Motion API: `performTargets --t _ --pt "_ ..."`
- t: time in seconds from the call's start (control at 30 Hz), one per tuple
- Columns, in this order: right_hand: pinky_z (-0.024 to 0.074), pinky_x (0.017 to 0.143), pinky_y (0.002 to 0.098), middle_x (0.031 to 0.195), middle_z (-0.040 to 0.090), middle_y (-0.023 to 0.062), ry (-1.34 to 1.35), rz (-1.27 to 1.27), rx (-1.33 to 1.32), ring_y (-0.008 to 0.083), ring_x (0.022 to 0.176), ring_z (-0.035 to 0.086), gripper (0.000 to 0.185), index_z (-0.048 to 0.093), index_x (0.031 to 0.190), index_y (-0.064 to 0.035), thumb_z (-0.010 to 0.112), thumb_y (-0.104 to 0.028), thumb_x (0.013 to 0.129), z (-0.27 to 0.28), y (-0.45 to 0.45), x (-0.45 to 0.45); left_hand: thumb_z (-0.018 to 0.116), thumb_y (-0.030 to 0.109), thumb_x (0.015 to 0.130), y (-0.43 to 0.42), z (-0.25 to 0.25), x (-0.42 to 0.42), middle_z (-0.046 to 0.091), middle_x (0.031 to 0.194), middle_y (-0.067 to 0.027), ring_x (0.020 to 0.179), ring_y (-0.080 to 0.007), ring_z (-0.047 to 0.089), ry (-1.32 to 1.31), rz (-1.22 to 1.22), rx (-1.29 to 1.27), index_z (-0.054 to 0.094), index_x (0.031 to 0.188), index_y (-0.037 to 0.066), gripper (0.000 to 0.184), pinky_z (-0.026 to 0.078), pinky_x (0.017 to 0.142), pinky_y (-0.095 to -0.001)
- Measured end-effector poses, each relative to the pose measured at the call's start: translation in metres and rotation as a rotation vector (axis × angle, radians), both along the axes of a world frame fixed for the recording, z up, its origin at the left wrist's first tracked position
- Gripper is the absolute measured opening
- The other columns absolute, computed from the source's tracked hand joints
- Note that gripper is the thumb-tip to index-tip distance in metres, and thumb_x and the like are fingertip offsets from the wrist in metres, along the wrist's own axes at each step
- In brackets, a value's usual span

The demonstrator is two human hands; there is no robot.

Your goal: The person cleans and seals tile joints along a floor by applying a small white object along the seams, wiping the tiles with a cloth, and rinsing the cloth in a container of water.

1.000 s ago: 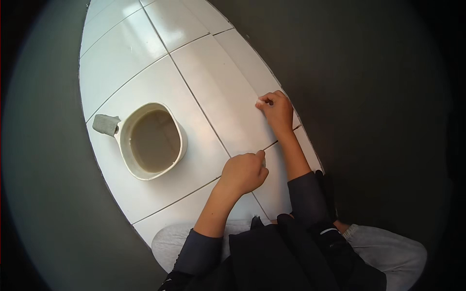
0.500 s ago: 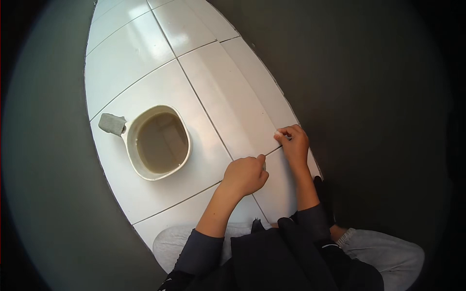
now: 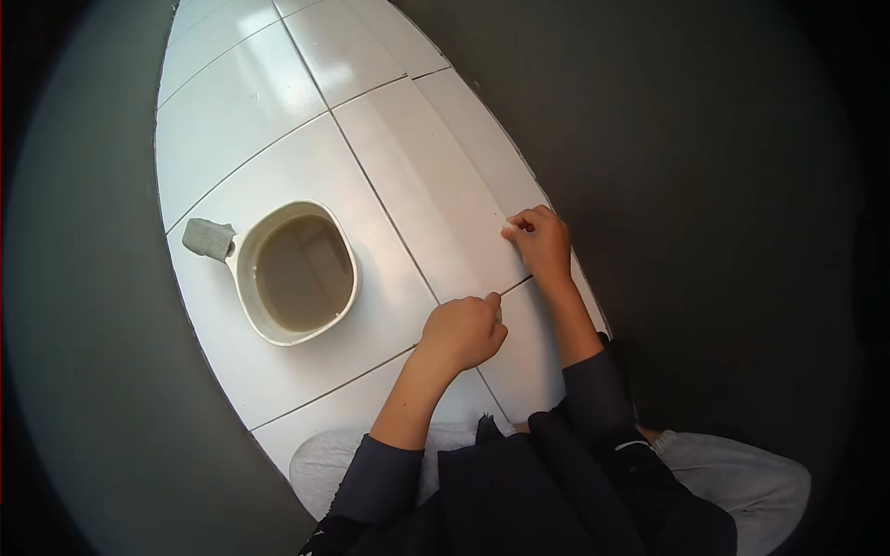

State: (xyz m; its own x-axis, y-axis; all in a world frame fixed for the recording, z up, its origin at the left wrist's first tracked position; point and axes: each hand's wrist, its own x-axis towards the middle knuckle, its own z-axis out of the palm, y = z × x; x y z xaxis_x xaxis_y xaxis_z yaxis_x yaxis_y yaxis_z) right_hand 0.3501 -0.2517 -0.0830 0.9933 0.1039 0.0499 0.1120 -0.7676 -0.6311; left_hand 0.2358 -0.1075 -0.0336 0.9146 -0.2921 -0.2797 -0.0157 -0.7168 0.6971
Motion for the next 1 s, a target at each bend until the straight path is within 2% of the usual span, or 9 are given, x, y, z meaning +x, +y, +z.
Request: performTargets --t 0.13,0.43,0.6,0.7,0.83,0.93,1.0 --pt "0.0459 0.066 0.0325 0.078 0.061 0.0048 0.009 -0.046 0.04 0.0201 0.074 0.058 0.015 0.07 0.08 -0.0056 0.076 -0.013 0.068 0.002 -0.033 -0.051 0.05 0.017 0.076 -0.001 0.002 -0.001 0.059 0.065 -0.0188 0.065 -0.0374 0.059 0.002 0.004 -0.013 0.052 0.082 -0.001 0.019 0.046 0.06 -0.0461" --pt "0.0457 0.066 0.0333 0.079 0.061 0.0057 -0.022 -0.026 0.086 0.0214 0.072 0.058 0.014 0.069 0.078 -0.0048 0.075 -0.013 0.068 -0.002 0.005 0.002 0.051 0.018 0.078 -0.002 0.008 0.001 0.063 0.073 -0.0183 0.07 -0.0352 0.062 0.056 -0.035 0.065 0.056 0.086 0.0 0.02 0.049 0.064 -0.0448" --pt "0.0461 0.066 0.0331 0.079 0.061 0.0051 -0.012 -0.025 0.046 0.0208 0.072 0.058 0.014 0.069 0.079 -0.0045 0.074 -0.012 0.069 -0.002 -0.029 -0.036 0.051 0.017 0.078 0.001 0.008 0.002 0.063 0.074 -0.0185 0.071 -0.0352 0.062 0.068 -0.028 0.065 0.056 0.087 0.0 0.02 0.049 0.064 -0.0454" --pt "0.0464 0.066 0.0316 0.079 0.062 0.0046 0.019 -0.075 0.111 0.0197 0.073 0.058 0.015 0.069 0.08 -0.0038 0.075 -0.01 0.068 -0.003 -0.043 -0.054 0.05 0.017 0.077 -0.001 0.011 0.001 0.063 0.073 -0.0186 0.071 -0.0351 0.062 0.069 -0.023 0.046 0.056 0.087 0.0 0.021 0.049 0.064 -0.0455" --pt "0.0464 0.067 0.0315 0.079 0.062 0.0049 0.027 -0.103 0.129 0.02 0.074 0.058 0.014 0.069 0.08 -0.0036 0.074 -0.01 0.068 -0.001 -0.021 -0.034 0.05 0.016 0.077 -0.007 0.009 0.0 0.063 0.073 -0.0188 0.07 -0.0351 0.062 0.063 -0.048 0.035 0.056 0.088 0.0 0.021 0.049 0.064 -0.0456" --pt "0.0455 0.064 0.0286 0.077 0.061 0.006 -0.056 -0.057 0.112 0.016 0.069 0.058 0.014 0.069 0.082 -0.0016 0.074 -0.007 0.069 -0.004 -0.005 -0.011 0.05 0.016 0.077 -0.005 0.004 0.0 0.063 0.073 -0.0189 0.07 -0.0351 0.062 0.047 -0.05 0.055 0.056 0.088 -0.001 0.021 0.049 0.064 -0.0456" --pt "0.0455 0.065 0.0292 0.077 0.061 0.0065 -0.036 -0.027 0.091 0.0167 0.069 0.057 0.015 0.069 0.081 -0.0015 0.074 -0.008 0.069 -0.005 -0.003 -0.004 0.049 0.016 0.076 -0.004 0.0 -0.001 0.059 0.066 -0.019 0.065 -0.0371 0.059 0.031 -0.021 0.028 0.052 0.083 -0.001 0.019 0.046 0.06 -0.0462"
